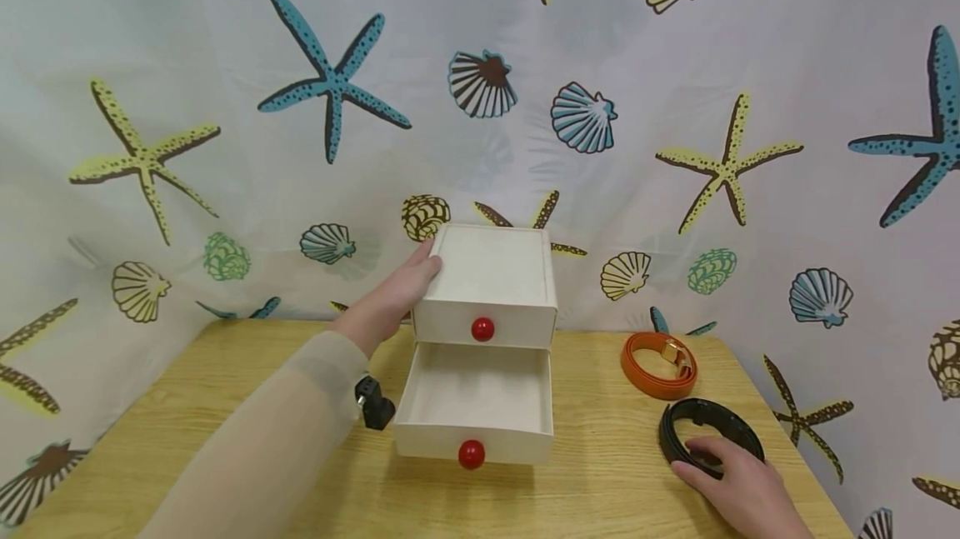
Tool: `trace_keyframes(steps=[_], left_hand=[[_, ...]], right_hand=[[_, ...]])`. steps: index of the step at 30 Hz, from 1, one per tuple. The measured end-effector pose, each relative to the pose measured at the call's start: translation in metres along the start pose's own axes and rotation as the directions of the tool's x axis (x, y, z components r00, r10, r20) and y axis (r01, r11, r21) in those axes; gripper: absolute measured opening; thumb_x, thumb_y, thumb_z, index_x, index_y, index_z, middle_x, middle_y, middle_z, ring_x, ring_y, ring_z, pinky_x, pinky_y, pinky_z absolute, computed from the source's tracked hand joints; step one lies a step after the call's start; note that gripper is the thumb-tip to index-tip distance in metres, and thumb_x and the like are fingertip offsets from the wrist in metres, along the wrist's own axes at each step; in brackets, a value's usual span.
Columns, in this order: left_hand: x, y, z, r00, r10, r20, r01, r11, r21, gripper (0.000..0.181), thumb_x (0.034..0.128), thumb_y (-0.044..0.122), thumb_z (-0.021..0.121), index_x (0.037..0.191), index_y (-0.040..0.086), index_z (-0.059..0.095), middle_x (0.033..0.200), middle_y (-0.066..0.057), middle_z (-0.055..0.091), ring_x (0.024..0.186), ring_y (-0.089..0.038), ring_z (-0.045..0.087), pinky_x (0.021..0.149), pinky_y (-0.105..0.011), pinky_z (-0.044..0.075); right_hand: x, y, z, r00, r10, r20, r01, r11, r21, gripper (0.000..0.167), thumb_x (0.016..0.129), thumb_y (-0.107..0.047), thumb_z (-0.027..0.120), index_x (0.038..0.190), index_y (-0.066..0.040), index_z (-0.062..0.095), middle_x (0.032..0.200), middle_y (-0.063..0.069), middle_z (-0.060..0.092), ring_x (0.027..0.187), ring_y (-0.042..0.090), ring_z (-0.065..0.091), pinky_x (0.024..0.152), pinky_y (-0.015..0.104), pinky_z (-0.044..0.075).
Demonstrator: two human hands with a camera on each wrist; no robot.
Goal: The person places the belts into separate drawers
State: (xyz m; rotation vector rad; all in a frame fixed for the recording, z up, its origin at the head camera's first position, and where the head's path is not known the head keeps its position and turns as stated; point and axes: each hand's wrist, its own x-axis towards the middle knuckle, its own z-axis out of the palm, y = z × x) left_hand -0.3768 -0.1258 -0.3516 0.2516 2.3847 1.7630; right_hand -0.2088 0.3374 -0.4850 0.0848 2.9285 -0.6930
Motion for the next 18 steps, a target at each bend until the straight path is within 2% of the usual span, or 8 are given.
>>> trace_keyframes(steps=[8, 18], left_hand=[[-0.0004, 0.0, -0.0008, 1.0, 0.006, 0.002, -0.006, 1.0, -0.002, 0.066, 0.1201, 0.038, 0.028, 0.18, 0.028, 0.001, 0.186, -0.007, 0.004, 0.169, -0.038, 0.002, 0.129, -0.073, 0.004], [0.0014, -0.0007, -0.0005, 1.0, 0.006, 0.0, -0.006, 1.0, -0.004, 0.066, 0.12, 0.039, 0.028, 0.18, 0.028, 0.002, 0.186, -0.007, 0.006, 0.169, -0.038, 0.004, 0.129, -0.073, 0.006]], right_hand=[[0.0012, 0.0021, 0.0009, 0.999, -0.001, 0.036, -0.001, 0.999, 0.049, 0.08, 0.099, -0.062, 0.077, 0.143, 0.004, 0.068, 0.142, 0.029, 0.067, 0.131, 0.054, 0.061, 0.1, 0.068, 0.053], [0.0022, 0.005, 0.0018, 0.999, 0.023, 0.048, -0.025, 0.998, 0.057, 0.081, 0.093, -0.062, 0.083, 0.138, 0.004, 0.07, 0.14, 0.032, 0.066, 0.132, 0.058, 0.057, 0.102, 0.069, 0.051]])
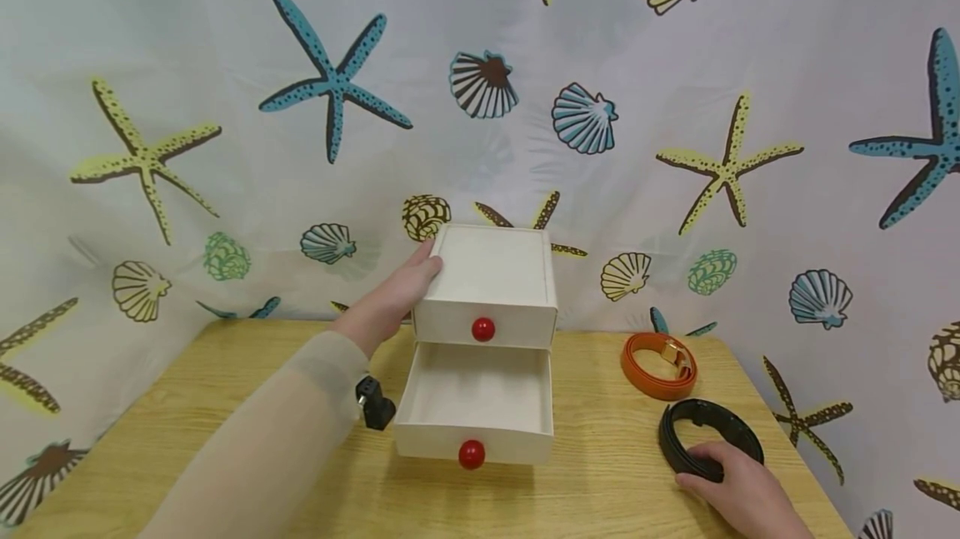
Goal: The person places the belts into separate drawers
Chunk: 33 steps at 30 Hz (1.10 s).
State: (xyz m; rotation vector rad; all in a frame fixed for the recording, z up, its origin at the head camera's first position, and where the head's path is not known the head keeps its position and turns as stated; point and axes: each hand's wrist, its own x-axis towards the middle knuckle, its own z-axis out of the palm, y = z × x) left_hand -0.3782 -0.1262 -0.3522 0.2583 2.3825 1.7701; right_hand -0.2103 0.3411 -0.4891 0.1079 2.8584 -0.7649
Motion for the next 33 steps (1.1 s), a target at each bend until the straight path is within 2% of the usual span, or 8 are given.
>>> trace_keyframes(steps=[9, 18, 25, 33], left_hand=[[0.0005, 0.001, -0.0001, 1.0, 0.007, 0.004, -0.007, 1.0, -0.012, 0.066, 0.1201, 0.038, 0.029, 0.18, 0.027, 0.001, 0.186, -0.007, 0.006, 0.169, -0.037, 0.004, 0.131, -0.07, 0.007], [-0.0001, 0.0018, 0.0005, 1.0, 0.003, 0.001, -0.003, 1.0, -0.01, 0.067, 0.1199, 0.038, 0.028, 0.18, 0.027, 0.001, 0.186, -0.007, 0.006, 0.169, -0.037, 0.004, 0.131, -0.07, 0.007], [0.0008, 0.0013, -0.0001, 1.0, 0.01, 0.008, -0.01, 1.0, -0.014, 0.068, 0.119, 0.036, 0.026, 0.18, 0.026, -0.002, 0.186, -0.006, 0.001, 0.17, -0.032, -0.001, 0.133, -0.063, 0.004], [0.0003, 0.0013, 0.0, 1.0, 0.009, 0.007, -0.009, 1.0, -0.015, 0.067, 0.1189, 0.037, 0.027, 0.18, 0.027, -0.001, 0.186, -0.006, 0.003, 0.169, -0.034, 0.0, 0.132, -0.065, 0.006]], right_hand=[[0.0004, 0.0027, -0.0003, 1.0, -0.01, -0.002, 0.01, 1.0, -0.006, 0.07, 0.098, -0.058, 0.08, 0.131, 0.004, 0.073, 0.128, 0.021, 0.074, 0.12, 0.047, 0.068, 0.098, 0.065, 0.055], [0.0002, 0.0014, -0.0005, 1.0, -0.009, 0.002, 0.009, 1.0, -0.022, 0.067, 0.098, -0.056, 0.081, 0.13, 0.003, 0.074, 0.127, 0.019, 0.075, 0.119, 0.045, 0.069, 0.098, 0.064, 0.055], [-0.0004, 0.0018, 0.0, 1.0, -0.029, 0.005, 0.029, 0.999, -0.039, 0.065, 0.1, -0.054, 0.079, 0.13, 0.004, 0.073, 0.126, 0.019, 0.075, 0.118, 0.045, 0.069, 0.097, 0.064, 0.055], [-0.0005, 0.0013, -0.0002, 1.0, -0.027, -0.002, 0.027, 0.999, -0.039, 0.066, 0.099, -0.057, 0.078, 0.13, 0.001, 0.074, 0.127, 0.019, 0.074, 0.12, 0.046, 0.068, 0.098, 0.064, 0.055]])
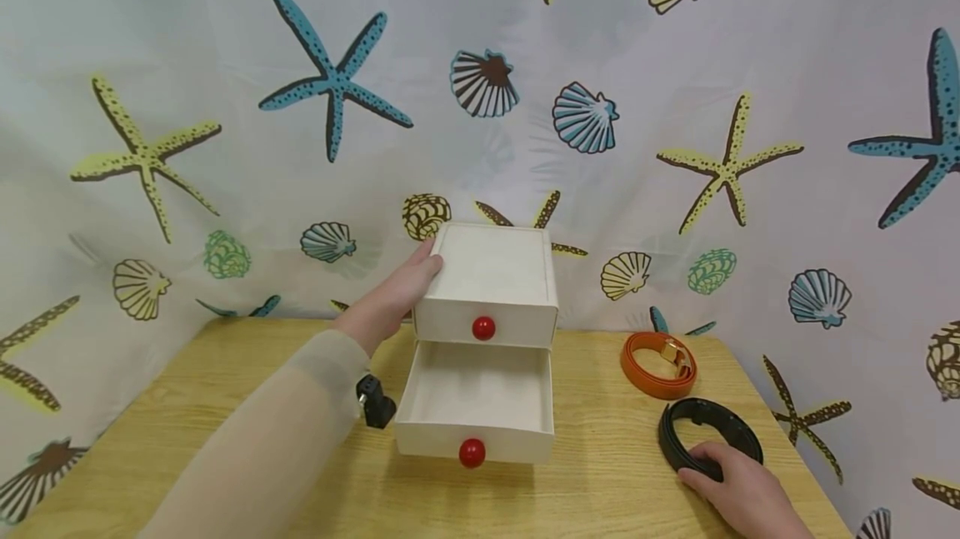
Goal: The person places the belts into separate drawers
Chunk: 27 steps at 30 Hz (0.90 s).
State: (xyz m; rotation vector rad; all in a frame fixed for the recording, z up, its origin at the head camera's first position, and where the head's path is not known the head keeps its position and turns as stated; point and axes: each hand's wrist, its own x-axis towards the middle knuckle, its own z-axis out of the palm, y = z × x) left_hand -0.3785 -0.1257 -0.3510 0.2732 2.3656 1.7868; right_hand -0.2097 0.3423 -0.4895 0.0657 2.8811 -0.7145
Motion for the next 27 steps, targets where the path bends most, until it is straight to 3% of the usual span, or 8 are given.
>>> trace_keyframes(steps=[27], left_hand=[[-0.004, 0.0006, -0.0006, 1.0, -0.018, 0.012, 0.018, 1.0, 0.007, 0.066, 0.1195, 0.04, 0.026, 0.179, 0.032, -0.001, 0.186, -0.005, 0.002, 0.169, -0.037, 0.001, 0.128, -0.074, 0.01]], right_hand=[[-0.0007, -0.0023, -0.0016, 0.995, -0.049, -0.09, 0.045, 0.998, -0.049, 0.048, 0.104, -0.048, 0.076, 0.123, -0.004, 0.078, 0.122, 0.015, 0.077, 0.114, 0.043, 0.072, 0.096, 0.064, 0.056]])
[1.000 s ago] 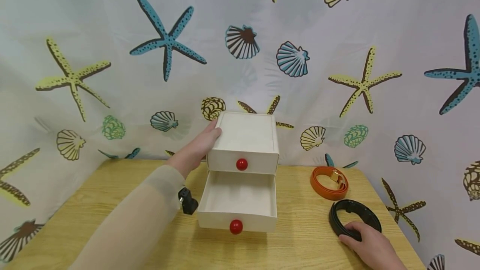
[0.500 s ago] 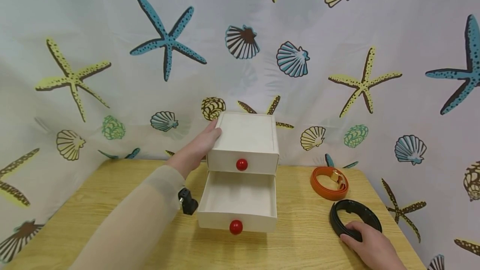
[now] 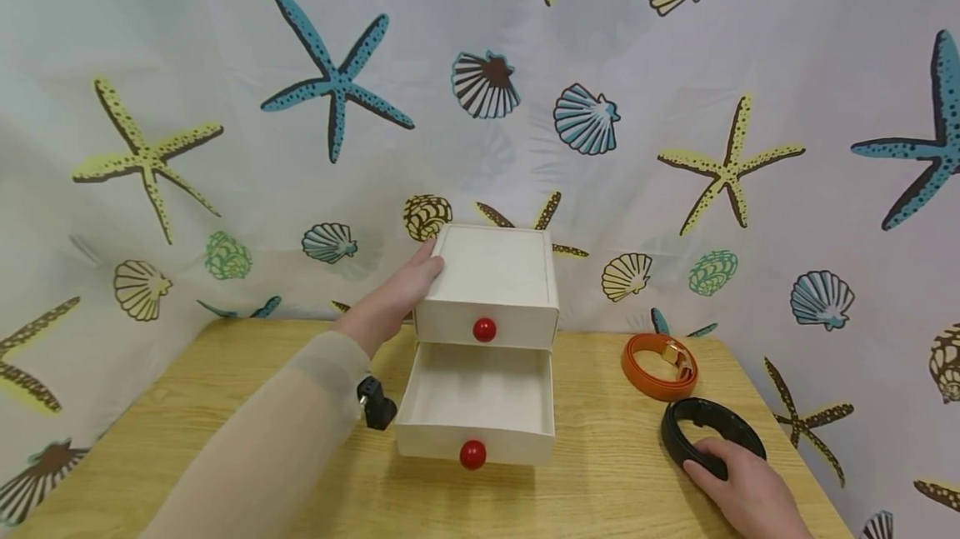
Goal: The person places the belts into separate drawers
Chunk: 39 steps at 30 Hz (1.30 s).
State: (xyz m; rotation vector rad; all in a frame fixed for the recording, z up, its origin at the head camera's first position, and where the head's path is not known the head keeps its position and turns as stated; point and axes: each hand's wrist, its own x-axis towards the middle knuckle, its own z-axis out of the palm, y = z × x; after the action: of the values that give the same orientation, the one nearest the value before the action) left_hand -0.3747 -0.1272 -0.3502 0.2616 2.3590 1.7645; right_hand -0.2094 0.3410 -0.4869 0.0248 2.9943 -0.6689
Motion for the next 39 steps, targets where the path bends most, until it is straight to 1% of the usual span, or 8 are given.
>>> trace_keyframes(steps=[2, 8, 17, 20, 24, 29, 36, 39], left_hand=[[-0.001, 0.0, 0.0, 1.0, -0.004, -0.002, 0.004, 1.0, 0.001, 0.066, 0.1196, 0.04, 0.027, 0.179, 0.032, -0.002, 0.186, -0.005, 0.002, 0.169, -0.037, 0.001, 0.128, -0.075, 0.011], [0.0, 0.0, 0.001, 1.0, -0.004, -0.006, 0.004, 1.0, 0.011, 0.067, 0.1192, 0.039, 0.026, 0.179, 0.032, -0.002, 0.186, -0.006, 0.002, 0.169, -0.037, 0.0, 0.128, -0.074, 0.008], [0.0, -0.001, 0.001, 1.0, -0.004, -0.01, 0.004, 1.0, 0.004, 0.067, 0.1192, 0.04, 0.026, 0.179, 0.031, -0.001, 0.186, -0.006, 0.002, 0.169, -0.037, 0.001, 0.129, -0.072, 0.007], [0.0, -0.001, 0.001, 1.0, -0.002, -0.009, 0.002, 1.0, 0.009, 0.067, 0.1192, 0.04, 0.026, 0.179, 0.031, -0.002, 0.186, -0.006, 0.001, 0.169, -0.037, 0.0, 0.13, -0.072, 0.006], [-0.001, -0.001, 0.001, 1.0, 0.006, -0.004, -0.006, 1.0, 0.009, 0.067, 0.1192, 0.04, 0.026, 0.179, 0.03, -0.003, 0.186, -0.006, 0.001, 0.169, -0.038, -0.001, 0.129, -0.073, 0.006], [-0.002, -0.001, 0.001, 1.0, 0.012, -0.002, -0.012, 1.0, 0.007, 0.067, 0.1194, 0.04, 0.026, 0.179, 0.03, -0.002, 0.186, -0.006, 0.002, 0.169, -0.039, 0.001, 0.128, -0.074, 0.008], [-0.001, -0.001, 0.0, 1.0, 0.008, -0.003, -0.008, 1.0, 0.014, 0.068, 0.1197, 0.041, 0.026, 0.179, 0.029, -0.004, 0.186, -0.005, 0.001, 0.169, -0.037, 0.0, 0.129, -0.073, 0.006], [-0.001, -0.001, 0.0, 1.0, 0.008, -0.002, -0.008, 1.0, 0.01, 0.068, 0.1196, 0.041, 0.026, 0.179, 0.029, -0.004, 0.186, -0.005, 0.001, 0.169, -0.037, 0.0, 0.129, -0.073, 0.006]], right_hand=[[0.0, 0.0, -0.001, 1.0, 0.003, -0.003, -0.003, 1.0, -0.001, 0.05, 0.104, -0.049, 0.076, 0.124, -0.003, 0.078, 0.123, 0.017, 0.077, 0.116, 0.045, 0.071, 0.096, 0.065, 0.056], [-0.002, -0.001, -0.003, 1.0, 0.019, 0.001, -0.019, 1.0, 0.0, 0.063, 0.104, -0.053, 0.074, 0.132, 0.003, 0.075, 0.131, 0.026, 0.074, 0.123, 0.052, 0.066, 0.098, 0.066, 0.055], [-0.005, -0.004, -0.004, 0.999, 0.032, -0.004, -0.032, 0.999, 0.012, 0.067, 0.103, -0.056, 0.074, 0.135, 0.004, 0.074, 0.135, 0.029, 0.072, 0.125, 0.054, 0.065, 0.099, 0.067, 0.054], [-0.006, -0.006, -0.003, 0.999, 0.045, -0.001, -0.045, 0.999, 0.018, 0.071, 0.103, -0.058, 0.073, 0.137, 0.004, 0.073, 0.138, 0.031, 0.07, 0.126, 0.056, 0.064, 0.099, 0.067, 0.054], [-0.008, -0.01, -0.003, 0.999, 0.044, -0.005, -0.044, 0.999, 0.024, 0.074, 0.103, -0.059, 0.073, 0.141, 0.005, 0.071, 0.141, 0.032, 0.068, 0.129, 0.057, 0.062, 0.1, 0.068, 0.053], [-0.011, -0.016, -0.002, 0.999, 0.021, -0.026, -0.021, 0.999, 0.026, 0.07, 0.103, -0.056, 0.074, 0.141, 0.002, 0.072, 0.14, 0.029, 0.07, 0.129, 0.057, 0.062, 0.101, 0.07, 0.052], [-0.014, -0.027, -0.003, 0.998, -0.002, -0.059, 0.004, 0.999, 0.034, 0.062, 0.103, -0.053, 0.077, 0.137, -0.001, 0.076, 0.135, 0.024, 0.074, 0.127, 0.054, 0.065, 0.101, 0.069, 0.053], [-0.015, -0.032, -0.005, 0.997, -0.016, -0.078, 0.02, 0.999, 0.044, 0.056, 0.103, -0.05, 0.077, 0.135, -0.004, 0.078, 0.134, 0.022, 0.075, 0.127, 0.052, 0.065, 0.101, 0.069, 0.053]])
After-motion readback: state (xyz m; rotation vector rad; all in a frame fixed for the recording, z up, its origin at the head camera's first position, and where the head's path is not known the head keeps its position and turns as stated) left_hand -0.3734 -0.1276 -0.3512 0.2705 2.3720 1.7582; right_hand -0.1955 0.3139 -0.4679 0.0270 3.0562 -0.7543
